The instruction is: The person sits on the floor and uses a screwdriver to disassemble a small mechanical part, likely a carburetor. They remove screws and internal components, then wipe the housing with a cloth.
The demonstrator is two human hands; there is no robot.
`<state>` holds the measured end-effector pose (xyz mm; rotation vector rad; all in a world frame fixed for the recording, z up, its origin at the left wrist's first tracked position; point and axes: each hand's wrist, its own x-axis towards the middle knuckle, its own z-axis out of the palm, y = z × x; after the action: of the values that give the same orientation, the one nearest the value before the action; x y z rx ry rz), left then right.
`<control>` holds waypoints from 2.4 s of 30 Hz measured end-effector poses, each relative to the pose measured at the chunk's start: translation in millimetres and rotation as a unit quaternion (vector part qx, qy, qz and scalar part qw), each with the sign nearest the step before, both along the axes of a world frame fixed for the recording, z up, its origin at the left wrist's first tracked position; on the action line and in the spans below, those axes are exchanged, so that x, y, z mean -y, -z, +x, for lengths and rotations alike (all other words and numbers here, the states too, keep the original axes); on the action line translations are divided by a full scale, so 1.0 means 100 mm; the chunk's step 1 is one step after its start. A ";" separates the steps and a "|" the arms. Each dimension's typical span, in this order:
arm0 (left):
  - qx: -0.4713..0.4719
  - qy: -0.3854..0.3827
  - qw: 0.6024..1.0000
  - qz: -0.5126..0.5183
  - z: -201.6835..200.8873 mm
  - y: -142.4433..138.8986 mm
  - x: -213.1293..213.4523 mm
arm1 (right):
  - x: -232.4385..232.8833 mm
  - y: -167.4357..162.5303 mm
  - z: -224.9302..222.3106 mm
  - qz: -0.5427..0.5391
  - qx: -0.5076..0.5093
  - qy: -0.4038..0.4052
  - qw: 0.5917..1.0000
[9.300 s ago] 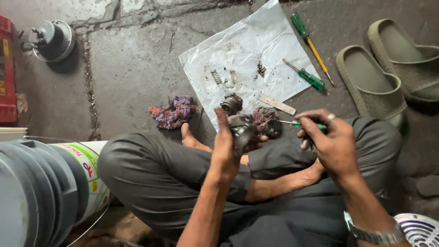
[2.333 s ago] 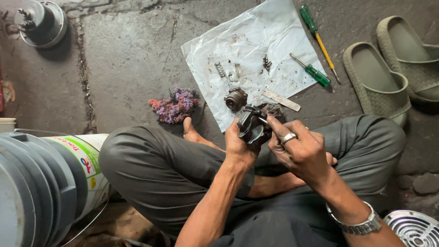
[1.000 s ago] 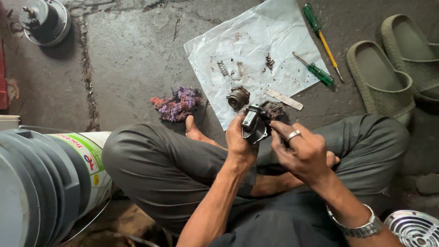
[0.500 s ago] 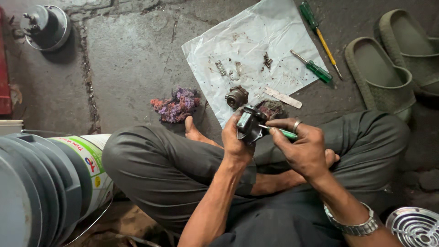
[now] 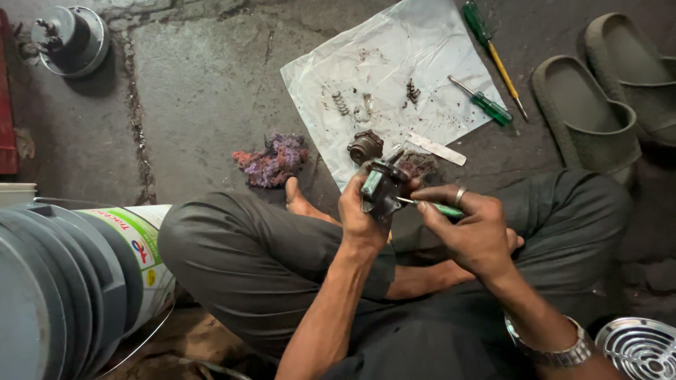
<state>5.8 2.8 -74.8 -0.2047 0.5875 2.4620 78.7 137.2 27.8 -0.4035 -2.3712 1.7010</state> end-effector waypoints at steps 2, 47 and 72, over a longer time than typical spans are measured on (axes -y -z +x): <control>0.016 -0.003 1.000 -0.010 0.00 0.00 -0.01 | -0.03 0.01 -0.01 -0.013 0.034 0.017 0.999; 0.006 0.140 0.987 0.084 -0.05 -0.48 0.03 | 0.04 0.00 0.01 -0.221 -0.005 0.022 0.975; 0.145 -0.017 0.971 0.189 -0.08 -0.47 0.05 | 0.09 0.18 0.42 0.350 -0.173 -0.183 0.902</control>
<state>-2.1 -2.4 -27.9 -0.4135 -0.0117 2.4583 120.3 127.8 10.1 0.4486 -2.6488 0.7942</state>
